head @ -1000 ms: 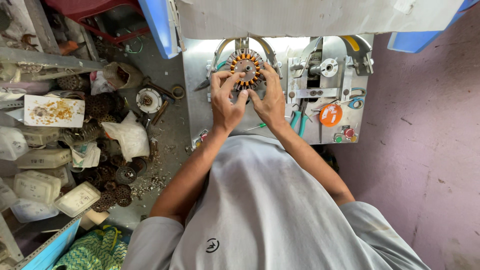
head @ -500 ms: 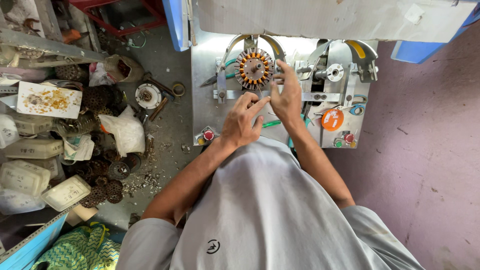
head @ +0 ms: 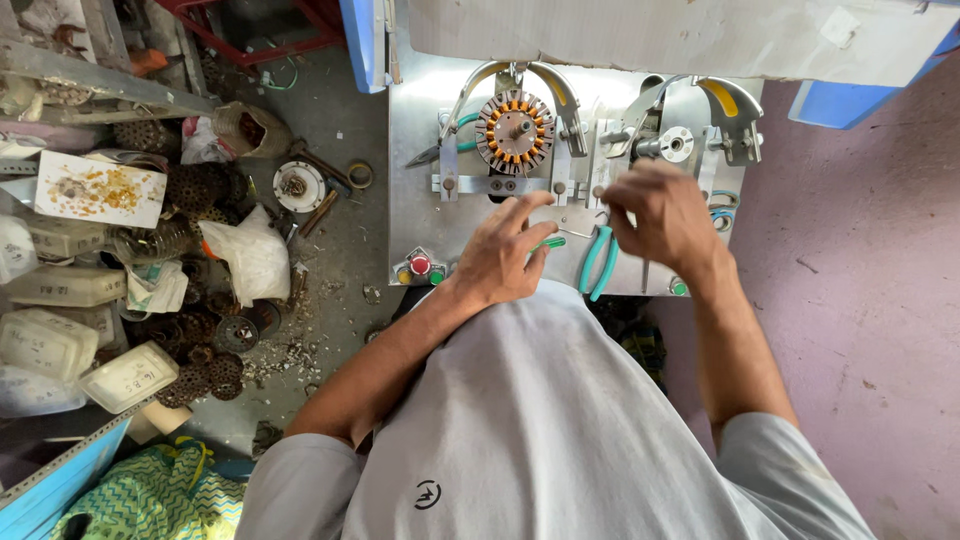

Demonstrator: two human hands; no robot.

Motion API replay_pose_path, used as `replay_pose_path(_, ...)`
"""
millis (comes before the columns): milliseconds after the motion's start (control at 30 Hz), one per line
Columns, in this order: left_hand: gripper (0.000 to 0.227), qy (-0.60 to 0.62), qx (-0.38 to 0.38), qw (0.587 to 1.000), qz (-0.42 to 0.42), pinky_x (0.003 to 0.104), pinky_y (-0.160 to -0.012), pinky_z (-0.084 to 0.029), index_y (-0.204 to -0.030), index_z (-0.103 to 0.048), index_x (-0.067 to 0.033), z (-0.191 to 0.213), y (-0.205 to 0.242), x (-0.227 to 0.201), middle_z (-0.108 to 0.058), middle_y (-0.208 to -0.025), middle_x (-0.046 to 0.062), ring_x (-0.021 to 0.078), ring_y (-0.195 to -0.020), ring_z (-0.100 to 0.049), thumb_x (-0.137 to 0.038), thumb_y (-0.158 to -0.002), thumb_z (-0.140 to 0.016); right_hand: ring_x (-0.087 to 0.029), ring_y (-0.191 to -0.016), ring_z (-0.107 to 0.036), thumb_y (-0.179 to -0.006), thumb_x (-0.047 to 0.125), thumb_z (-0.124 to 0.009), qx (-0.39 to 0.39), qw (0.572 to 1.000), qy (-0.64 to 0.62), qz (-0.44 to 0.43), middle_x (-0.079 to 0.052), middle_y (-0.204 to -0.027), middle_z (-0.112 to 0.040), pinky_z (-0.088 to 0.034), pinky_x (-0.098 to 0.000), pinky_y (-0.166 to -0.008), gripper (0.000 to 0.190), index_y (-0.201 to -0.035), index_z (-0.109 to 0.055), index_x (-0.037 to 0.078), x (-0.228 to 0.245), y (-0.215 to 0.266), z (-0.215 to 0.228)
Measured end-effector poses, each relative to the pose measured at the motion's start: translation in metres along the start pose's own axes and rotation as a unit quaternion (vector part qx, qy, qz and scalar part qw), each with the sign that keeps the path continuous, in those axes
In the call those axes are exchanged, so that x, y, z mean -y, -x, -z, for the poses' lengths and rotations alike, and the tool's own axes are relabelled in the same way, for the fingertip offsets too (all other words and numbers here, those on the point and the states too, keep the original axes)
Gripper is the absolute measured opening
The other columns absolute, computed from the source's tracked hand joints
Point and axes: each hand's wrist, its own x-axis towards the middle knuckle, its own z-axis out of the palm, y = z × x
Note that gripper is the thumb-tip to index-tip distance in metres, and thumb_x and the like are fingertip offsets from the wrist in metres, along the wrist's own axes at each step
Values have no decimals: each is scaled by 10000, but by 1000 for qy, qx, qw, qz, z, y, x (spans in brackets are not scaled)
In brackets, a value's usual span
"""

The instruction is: The person operates a winding machine to process a motor stator, using a screwdriver to adjust components and pliers to trim wires. They remove the finished stator from the machine and place it on a nearby surface.

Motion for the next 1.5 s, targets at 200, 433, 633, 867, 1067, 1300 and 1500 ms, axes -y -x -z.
replay_pose_path(200, 206, 77, 110, 990, -46, 439, -799, -527, -1000, -664, -32, -24, 7, -11, -641, -964, 108, 329, -914, -635, -104, -821, -738, -298, -769, -586, -717, 39, -739, 52, 993, -100, -40, -80, -757, -602, -484, -422, -691, 97, -761, -653, 41, 64, 55, -12)
replay_pose_path(433, 184, 27, 76, 996, -44, 461, -661, -516, -1004, -717, -80, -27, 4, -12, -634, -760, 79, 322, -735, -641, -61, -836, -645, -277, -826, -564, -767, 33, -709, -53, 997, -36, -53, -60, -876, -604, -481, -421, -733, 212, -977, -711, 59, 56, 64, -10)
replay_pose_path(633, 98, 0, 79, 995, -54, 466, -640, -503, -811, -694, -109, -31, 6, -9, -638, -704, 73, 327, -700, -624, -52, -775, -622, -281, -752, -542, -725, 52, -734, 9, 998, -67, -11, -58, -751, -547, -458, -428, -680, 147, -867, -698, 64, 48, 71, -31)
replay_pose_path(867, 79, 19, 35, 999, 1, 461, -641, -491, -728, -644, -97, -43, 11, -7, -649, -703, 59, 318, -689, -610, -36, -768, -613, -283, -737, -526, -767, -61, -685, -88, 984, -152, 12, -68, -775, -565, -441, -407, -675, 175, -899, -678, 52, 28, 72, -58)
replay_pose_path(1067, 355, 48, 31, 998, 21, 438, -768, -543, -1286, -696, -139, -31, 19, -26, -655, -911, 58, 284, -809, -637, -72, -939, -659, -275, -785, -519, -928, -145, -668, -183, 971, -134, -78, -109, -791, -527, -429, -408, -729, 209, -1004, -711, 45, 0, 15, -70)
replay_pose_path(1300, 429, -38, -115, 983, 140, 326, -787, -605, -1345, -628, -92, -8, 73, -4, -443, -1493, 191, 202, -926, -700, -23, -924, -677, -256, -1044, -585, -967, -60, -696, -312, 941, -71, -115, -207, -1280, -573, -523, -332, -789, 244, -1156, -672, 93, 5, 30, -113)
replay_pose_path(1500, 210, 66, -117, 915, 380, 288, -683, -579, -1099, -682, -52, -40, 116, 76, -739, -1046, 74, 147, -805, -706, -57, -894, -730, -341, -997, -566, -801, 53, -788, -98, 970, -20, -222, -113, -1026, -605, -496, -445, -831, 184, -958, -694, 32, -22, 99, -186)
